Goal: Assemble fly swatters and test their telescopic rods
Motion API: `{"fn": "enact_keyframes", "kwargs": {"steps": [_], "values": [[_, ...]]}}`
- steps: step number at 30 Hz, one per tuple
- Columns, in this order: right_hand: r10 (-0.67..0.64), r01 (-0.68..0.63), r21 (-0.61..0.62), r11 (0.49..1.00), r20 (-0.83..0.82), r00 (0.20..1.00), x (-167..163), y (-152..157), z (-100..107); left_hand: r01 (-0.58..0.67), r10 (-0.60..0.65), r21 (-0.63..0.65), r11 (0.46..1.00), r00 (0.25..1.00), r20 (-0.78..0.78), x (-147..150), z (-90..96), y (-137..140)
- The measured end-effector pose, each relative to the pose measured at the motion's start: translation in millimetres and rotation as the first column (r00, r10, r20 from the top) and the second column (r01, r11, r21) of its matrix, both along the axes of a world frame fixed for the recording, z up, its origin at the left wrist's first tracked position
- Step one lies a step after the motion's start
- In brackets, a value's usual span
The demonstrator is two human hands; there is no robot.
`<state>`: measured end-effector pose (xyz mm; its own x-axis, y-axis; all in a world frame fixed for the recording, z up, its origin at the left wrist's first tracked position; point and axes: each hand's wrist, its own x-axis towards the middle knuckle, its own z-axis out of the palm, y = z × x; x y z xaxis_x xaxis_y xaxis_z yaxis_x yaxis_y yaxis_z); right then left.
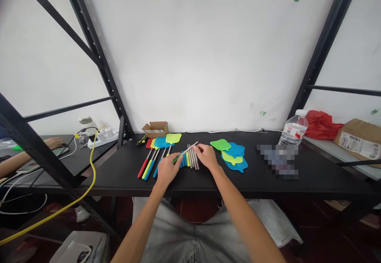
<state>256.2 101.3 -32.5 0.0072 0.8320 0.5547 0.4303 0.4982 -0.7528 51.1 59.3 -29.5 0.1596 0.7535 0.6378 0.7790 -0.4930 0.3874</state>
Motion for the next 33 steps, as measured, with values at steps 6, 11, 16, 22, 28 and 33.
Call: {"fn": "enact_keyframes", "kwargs": {"steps": [6,11,16,22,28,33], "values": [[-0.568,0.541,0.178,0.822,0.304,0.764,16.8,4.4,-1.3,0.000,0.000,-0.002,1.000,1.000,0.014,-1.3,-1.1,0.3],[-0.603,0.774,-0.088,0.627,0.575,0.554,27.9,13.3,-8.1,0.005,-0.004,-0.033,0.999,1.000,0.019,-1.3,0.7,-1.2],[-0.542,0.808,-0.211,0.551,0.646,0.538,32.6,17.0,-9.9,0.002,-0.002,-0.053,0.999,1.000,0.015,-0.5,2.7,-2.3],[-0.571,0.807,-0.123,0.578,0.645,0.507,31.6,11.3,-7.5,0.002,-0.001,-0.052,0.999,1.000,0.010,-0.3,2.6,-1.8],[-0.627,0.818,-0.060,0.571,0.611,0.483,31.3,10.2,-5.8,0.014,-0.014,-0.060,0.998,1.000,0.002,-0.5,3.7,-1.6],[-0.726,0.837,-0.049,0.544,0.473,0.499,35.7,10.4,-0.9,0.011,-0.011,-0.056,0.998,1.000,0.004,0.1,4.3,-1.5]]}}
